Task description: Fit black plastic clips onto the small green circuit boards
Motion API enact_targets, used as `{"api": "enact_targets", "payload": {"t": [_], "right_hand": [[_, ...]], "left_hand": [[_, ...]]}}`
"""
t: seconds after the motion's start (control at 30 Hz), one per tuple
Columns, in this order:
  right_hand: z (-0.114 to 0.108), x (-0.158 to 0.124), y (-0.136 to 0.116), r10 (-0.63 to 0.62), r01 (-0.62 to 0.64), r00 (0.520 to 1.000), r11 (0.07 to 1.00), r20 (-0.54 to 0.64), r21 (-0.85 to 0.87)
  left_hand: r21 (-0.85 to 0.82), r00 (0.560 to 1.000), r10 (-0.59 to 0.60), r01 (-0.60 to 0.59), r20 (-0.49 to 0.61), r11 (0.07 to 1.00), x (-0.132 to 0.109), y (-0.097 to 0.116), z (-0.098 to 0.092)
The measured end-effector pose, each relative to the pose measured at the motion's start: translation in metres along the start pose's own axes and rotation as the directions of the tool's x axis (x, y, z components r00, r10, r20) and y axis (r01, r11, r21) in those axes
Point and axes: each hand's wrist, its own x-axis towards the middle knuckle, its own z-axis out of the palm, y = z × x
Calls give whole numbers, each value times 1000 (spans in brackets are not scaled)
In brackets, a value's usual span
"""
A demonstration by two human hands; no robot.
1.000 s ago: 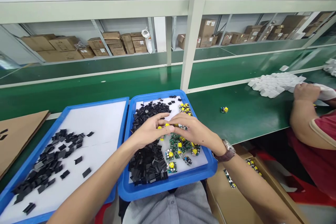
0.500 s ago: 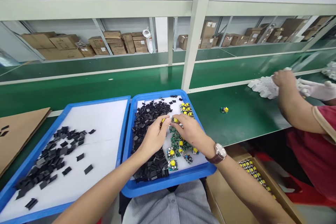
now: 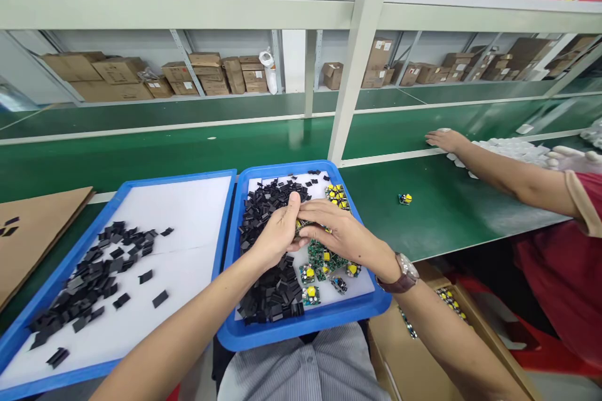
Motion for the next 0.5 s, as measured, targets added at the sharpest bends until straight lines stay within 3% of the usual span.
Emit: {"api": "enact_targets", "payload": {"t": [0.1,0.2,0.33,0.5], "right_hand": [[3,-3,2,-30,30,1000,998,-9,-49],[13,-5,2,-107,86,985,985,-133,-151],[30,-9,1,-190,122,963,939,-189,-323],[40,-14,3,-245,146,949,900,-199,-410]], "left_hand": [[-17,1000,-3,3,-19,1000,1,3,-1],[-52,987,56,-65,-153,997,0,1,2],[-31,902,160,-187,-400,982,-2,-10,9],[28,838,218,-236,-501,971,-3,-21,11]]}}
